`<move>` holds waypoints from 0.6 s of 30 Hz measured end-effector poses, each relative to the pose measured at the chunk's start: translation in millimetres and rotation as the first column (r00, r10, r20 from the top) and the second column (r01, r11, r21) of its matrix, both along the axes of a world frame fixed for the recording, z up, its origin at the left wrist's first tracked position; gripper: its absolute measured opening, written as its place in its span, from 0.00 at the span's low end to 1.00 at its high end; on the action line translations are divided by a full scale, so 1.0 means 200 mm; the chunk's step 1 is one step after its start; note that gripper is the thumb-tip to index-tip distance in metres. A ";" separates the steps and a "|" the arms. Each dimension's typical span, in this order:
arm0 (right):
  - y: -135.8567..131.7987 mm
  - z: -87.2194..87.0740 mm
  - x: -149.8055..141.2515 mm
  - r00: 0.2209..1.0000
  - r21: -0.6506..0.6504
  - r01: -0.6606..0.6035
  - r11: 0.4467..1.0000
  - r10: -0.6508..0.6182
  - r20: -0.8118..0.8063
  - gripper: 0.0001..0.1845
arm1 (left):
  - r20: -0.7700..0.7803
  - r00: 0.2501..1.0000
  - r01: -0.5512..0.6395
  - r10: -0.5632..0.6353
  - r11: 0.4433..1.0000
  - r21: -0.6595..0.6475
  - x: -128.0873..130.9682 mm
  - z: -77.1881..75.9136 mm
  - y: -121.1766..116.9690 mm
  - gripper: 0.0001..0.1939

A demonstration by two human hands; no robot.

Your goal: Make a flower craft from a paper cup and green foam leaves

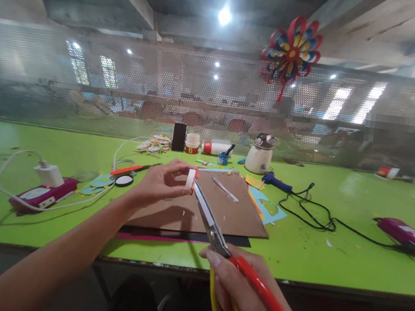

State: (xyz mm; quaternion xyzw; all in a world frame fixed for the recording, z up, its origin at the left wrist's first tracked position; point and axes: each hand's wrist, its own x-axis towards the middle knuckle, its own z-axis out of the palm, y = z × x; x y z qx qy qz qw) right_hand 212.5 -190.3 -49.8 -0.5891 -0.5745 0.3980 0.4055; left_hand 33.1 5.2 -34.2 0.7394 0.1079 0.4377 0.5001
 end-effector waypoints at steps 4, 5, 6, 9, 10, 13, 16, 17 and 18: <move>-0.01 0.00 0.03 0.976 0.020 0.213 0.977 -0.212 -0.040 0.29 | 0.017 1.000 0.001 0.000 0.997 -0.082 -0.02 0.02 0.01 0.21; -0.01 0.00 0.04 0.963 0.030 0.267 0.963 -0.266 -0.041 0.27 | 0.020 1.000 0.010 -0.008 0.993 -0.115 -0.03 0.03 0.01 0.22; -0.01 0.00 0.06 0.954 0.038 0.300 0.953 -0.299 -0.037 0.24 | 0.024 0.999 0.024 -0.021 0.989 -0.148 -0.03 0.04 0.01 0.22; -0.02 -0.01 0.12 0.967 0.045 0.252 0.967 -0.253 0.030 0.21 | 0.037 0.998 0.057 -0.050 0.976 -0.211 -0.05 0.06 0.00 0.25; -0.03 -0.01 0.14 0.974 0.041 0.211 0.977 -0.214 0.077 0.21 | 0.040 0.998 0.055 -0.047 0.974 -0.218 -0.05 0.06 -0.01 0.26; -0.03 -0.02 0.18 0.951 0.090 0.082 0.993 -0.105 0.292 0.19 | 0.040 0.998 0.050 -0.042 0.973 -0.223 -0.04 0.06 -0.02 0.26; -0.02 -0.02 0.19 0.867 0.197 -0.010 0.980 -0.089 0.490 0.16 | 0.021 0.997 0.076 -0.073 0.972 -0.222 -0.03 0.05 -0.03 0.26; -0.01 -0.01 0.19 0.844 0.222 -0.029 0.975 -0.095 0.528 0.16 | 0.013 0.996 0.091 -0.091 0.972 -0.218 -0.03 0.05 -0.03 0.26; 0.00 -0.01 0.20 0.827 0.237 -0.044 0.971 -0.097 0.554 0.16 | 0.008 0.994 0.110 -0.111 0.971 -0.214 -0.03 0.05 -0.04 0.27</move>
